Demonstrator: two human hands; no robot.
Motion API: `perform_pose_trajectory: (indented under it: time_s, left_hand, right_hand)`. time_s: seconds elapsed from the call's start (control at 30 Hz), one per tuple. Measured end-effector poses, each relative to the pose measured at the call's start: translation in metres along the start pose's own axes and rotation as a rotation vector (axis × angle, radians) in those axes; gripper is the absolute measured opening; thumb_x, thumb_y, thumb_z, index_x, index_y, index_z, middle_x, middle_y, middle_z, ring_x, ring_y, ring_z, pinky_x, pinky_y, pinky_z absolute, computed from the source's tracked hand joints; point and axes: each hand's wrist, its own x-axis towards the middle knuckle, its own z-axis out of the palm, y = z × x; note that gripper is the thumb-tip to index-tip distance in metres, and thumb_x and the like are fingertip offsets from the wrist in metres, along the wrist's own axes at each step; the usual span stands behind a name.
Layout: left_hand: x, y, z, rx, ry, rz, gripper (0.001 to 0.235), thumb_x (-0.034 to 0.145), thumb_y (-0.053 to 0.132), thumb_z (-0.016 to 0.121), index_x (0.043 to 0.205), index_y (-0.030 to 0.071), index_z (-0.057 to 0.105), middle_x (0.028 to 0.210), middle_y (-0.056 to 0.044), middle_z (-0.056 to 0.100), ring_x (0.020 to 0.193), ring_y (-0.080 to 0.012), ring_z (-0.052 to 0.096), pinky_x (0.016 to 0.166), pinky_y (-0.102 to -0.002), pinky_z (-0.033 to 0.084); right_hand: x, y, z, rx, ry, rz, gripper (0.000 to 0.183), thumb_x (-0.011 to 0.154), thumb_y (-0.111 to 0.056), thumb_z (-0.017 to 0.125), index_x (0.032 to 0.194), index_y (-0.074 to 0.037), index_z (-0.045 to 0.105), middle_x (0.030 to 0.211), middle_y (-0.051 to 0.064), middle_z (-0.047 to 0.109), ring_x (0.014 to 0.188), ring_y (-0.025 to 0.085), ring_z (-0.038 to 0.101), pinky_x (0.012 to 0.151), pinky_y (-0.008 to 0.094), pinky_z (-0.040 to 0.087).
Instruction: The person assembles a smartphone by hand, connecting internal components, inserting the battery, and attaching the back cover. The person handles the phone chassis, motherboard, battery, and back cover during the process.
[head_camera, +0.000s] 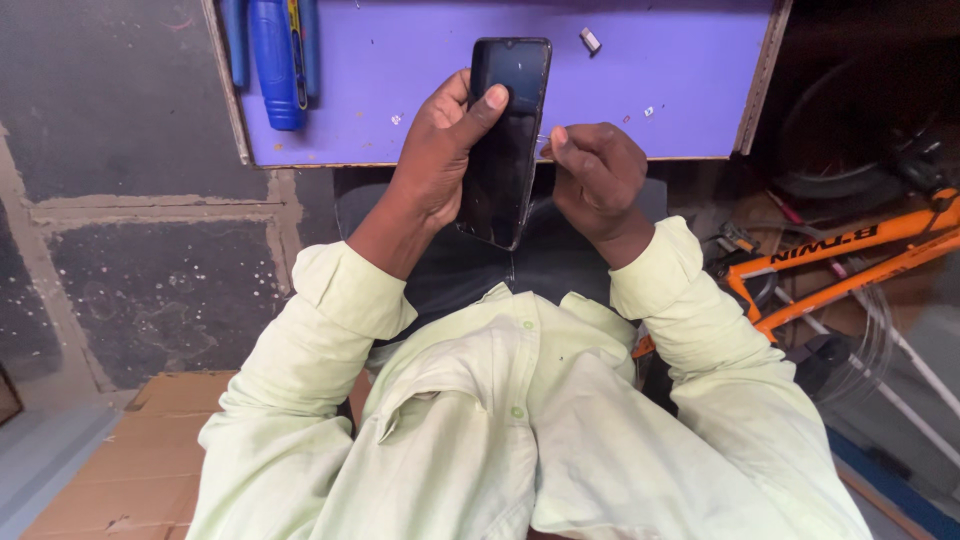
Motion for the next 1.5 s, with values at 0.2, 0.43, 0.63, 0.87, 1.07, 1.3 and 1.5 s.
perform_pose_trajectory:
  time_s: [0.2,0.43,0.63,0.87,1.07,1.3,1.5]
  left_hand:
    - [-0.001,-0.002,-0.002,-0.006,-0.003,0.011,0.034,0.099,0.026,0.077,0.118,0.003,0.060,0.108,-0.007,0.071,0.098,-0.0133,0.070,0.093,-0.031,0.059]
    - [0.004,-0.003,0.001,0.047,0.055,-0.024,0.037,0.097,0.027,0.072,0.123,0.003,0.060,0.107,-0.005,0.070,0.094,-0.0120,0.068,0.087,-0.030,0.058]
    - [0.001,-0.002,-0.001,0.050,0.048,-0.029,0.035,0.096,0.025,0.072,0.120,0.004,0.060,0.102,-0.004,0.070,0.090,-0.0119,0.068,0.085,-0.029,0.057]
    - [0.000,0.001,0.002,0.010,0.034,-0.065,0.033,0.095,0.025,0.073,0.118,0.005,0.060,0.100,-0.004,0.070,0.088,-0.0118,0.068,0.083,-0.029,0.059]
    - [-0.004,0.006,0.007,-0.059,0.036,-0.116,0.030,0.096,0.024,0.072,0.116,0.005,0.060,0.099,-0.005,0.069,0.085,-0.0132,0.069,0.078,-0.032,0.061]
    - [-0.004,0.006,0.009,-0.089,0.049,-0.152,0.028,0.095,0.023,0.072,0.115,0.006,0.060,0.099,-0.005,0.070,0.086,-0.0138,0.071,0.079,-0.032,0.062]
    - [-0.003,0.005,0.007,-0.080,0.052,-0.142,0.029,0.097,0.022,0.072,0.117,0.005,0.059,0.100,-0.006,0.070,0.086,-0.0141,0.069,0.079,-0.033,0.060]
  right_hand:
    - [-0.002,0.000,-0.004,-0.012,-0.011,-0.006,0.028,0.090,0.020,0.069,0.109,-0.002,0.066,0.091,0.009,0.068,0.078,0.025,0.069,0.066,0.036,0.054]
    - [0.000,-0.003,-0.005,-0.001,0.018,-0.003,0.039,0.085,0.017,0.067,0.117,-0.005,0.069,0.095,0.013,0.071,0.082,0.031,0.071,0.070,0.040,0.058]
    - [0.004,-0.013,-0.003,-0.022,0.053,0.039,0.017,0.089,0.012,0.073,0.096,-0.002,0.068,0.088,0.012,0.069,0.077,0.027,0.071,0.066,0.036,0.057]
    - [0.010,-0.018,-0.006,-0.029,0.066,0.042,0.015,0.090,0.012,0.073,0.094,-0.002,0.068,0.087,0.010,0.068,0.075,0.024,0.071,0.064,0.034,0.057]
    - [0.012,-0.019,-0.011,-0.023,0.054,0.043,0.018,0.086,0.013,0.072,0.095,-0.002,0.068,0.088,0.009,0.068,0.076,0.025,0.070,0.064,0.035,0.054]
    - [0.011,-0.018,-0.012,-0.030,0.042,0.049,0.029,0.081,0.016,0.073,0.102,-0.003,0.071,0.088,0.008,0.069,0.076,0.025,0.068,0.064,0.035,0.054]
    - [0.009,-0.015,-0.011,-0.027,0.026,0.058,0.035,0.079,0.016,0.073,0.107,-0.005,0.072,0.089,0.008,0.069,0.076,0.024,0.068,0.065,0.035,0.053]
